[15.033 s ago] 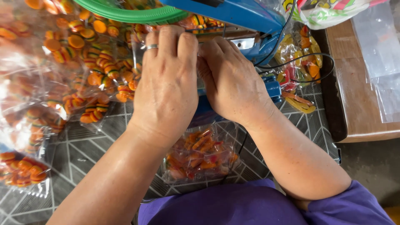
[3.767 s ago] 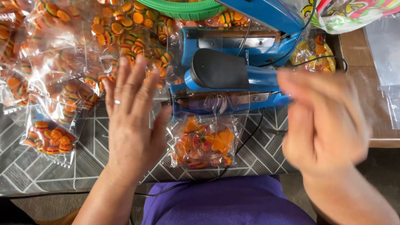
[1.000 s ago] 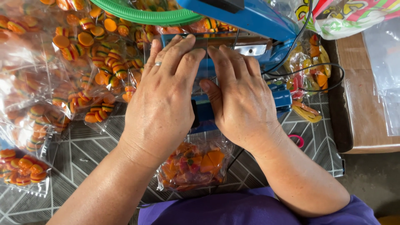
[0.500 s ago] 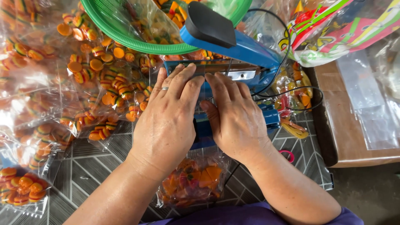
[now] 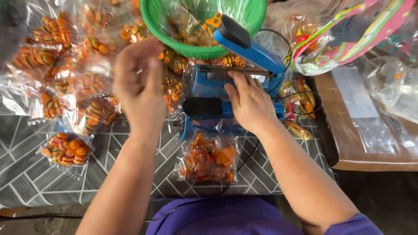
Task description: The person is using a manual heat sealer to close small plastic bags filled with orange candies.
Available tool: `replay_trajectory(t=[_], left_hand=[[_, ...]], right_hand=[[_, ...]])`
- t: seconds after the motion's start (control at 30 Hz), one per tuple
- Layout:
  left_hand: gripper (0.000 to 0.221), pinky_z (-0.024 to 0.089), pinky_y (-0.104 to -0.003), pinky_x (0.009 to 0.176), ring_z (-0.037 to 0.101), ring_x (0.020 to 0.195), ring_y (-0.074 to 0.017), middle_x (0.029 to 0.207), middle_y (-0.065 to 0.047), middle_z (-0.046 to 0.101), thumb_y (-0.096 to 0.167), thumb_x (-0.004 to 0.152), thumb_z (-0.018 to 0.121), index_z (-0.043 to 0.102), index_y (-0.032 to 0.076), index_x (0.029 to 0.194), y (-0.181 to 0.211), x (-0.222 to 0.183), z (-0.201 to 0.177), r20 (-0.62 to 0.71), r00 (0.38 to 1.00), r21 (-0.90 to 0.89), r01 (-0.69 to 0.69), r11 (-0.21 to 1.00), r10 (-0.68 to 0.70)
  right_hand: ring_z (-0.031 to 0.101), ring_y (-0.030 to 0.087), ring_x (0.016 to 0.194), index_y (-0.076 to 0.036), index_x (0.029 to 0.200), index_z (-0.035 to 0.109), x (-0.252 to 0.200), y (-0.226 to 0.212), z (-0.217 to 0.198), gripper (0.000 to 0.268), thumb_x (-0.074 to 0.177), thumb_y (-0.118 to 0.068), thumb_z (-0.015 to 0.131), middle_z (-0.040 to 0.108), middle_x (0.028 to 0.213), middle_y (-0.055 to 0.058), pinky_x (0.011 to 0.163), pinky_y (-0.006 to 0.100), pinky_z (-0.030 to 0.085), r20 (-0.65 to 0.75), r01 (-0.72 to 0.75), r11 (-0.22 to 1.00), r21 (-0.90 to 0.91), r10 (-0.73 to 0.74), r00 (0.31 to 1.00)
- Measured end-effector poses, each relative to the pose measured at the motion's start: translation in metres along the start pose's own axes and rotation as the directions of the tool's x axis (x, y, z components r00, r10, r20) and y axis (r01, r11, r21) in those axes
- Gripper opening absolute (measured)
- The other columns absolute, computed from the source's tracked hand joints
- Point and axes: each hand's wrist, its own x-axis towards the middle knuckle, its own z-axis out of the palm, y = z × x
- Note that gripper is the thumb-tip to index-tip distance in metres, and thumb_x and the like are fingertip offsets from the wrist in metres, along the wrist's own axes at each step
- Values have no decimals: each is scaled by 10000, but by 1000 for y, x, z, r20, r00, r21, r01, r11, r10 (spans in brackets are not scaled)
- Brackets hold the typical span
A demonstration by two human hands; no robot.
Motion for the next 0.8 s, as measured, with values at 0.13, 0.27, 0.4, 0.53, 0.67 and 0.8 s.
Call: replay_trajectory(t=[0.13,0.27,0.4,0.53,0.67,0.8], left_hand=[[170,589,-365,972,674,1101,-268,1178,-155,643,61,1122,544,556,8,1283,-23,-27,-18,-263,961,35,-75,997,82],[261,547,-354,796,677,932,-261,1054,-141,674,165,1100,599,546,25,1313,-63,-61,-27,-219,969,105,138,985,-113],[355,509,-349,650,663,778,-265,945,-162,694,239,1082,638,540,11,1337,-64,-57,-29,-112,978,158,191,969,-175],[416,446,-316,598,585,675,-211,793,-126,664,304,1073,616,504,24,1360,-59,-59,-28,-45,940,119,341,932,-338],[418,419,-307,566,549,621,-196,718,-110,650,314,1077,600,487,42,1373,-54,-57,-30,-10,900,118,433,893,-435],[292,329,-268,568,355,577,-76,608,32,392,310,1038,602,550,68,1192,-51,-50,-33,87,824,-30,565,825,-560]], right_hand=[[615,447,1203,-61,1420,538,-5,6,1,431,1095,-329,449,625,1343,209,878,588,535,-67,-43,993,109,51,996],[695,444,1084,-50,1291,678,-13,9,-6,258,1083,-169,580,732,1101,246,905,582,560,-274,77,918,388,35,961],[721,263,1057,-77,1258,707,-12,18,-25,225,1105,-66,542,750,1083,152,982,456,543,-378,152,896,418,19,925],[722,279,1017,-19,1221,721,-31,10,-26,258,1132,-141,512,746,1047,156,964,417,549,-546,252,916,313,-43,837],[659,349,785,101,1048,719,-81,0,-22,150,1014,-21,640,679,888,178,842,411,557,-661,340,940,-32,-275,698],[679,176,689,79,1098,671,-109,-10,8,134,990,29,607,721,880,141,606,239,594,-379,389,920,42,-345,858]])
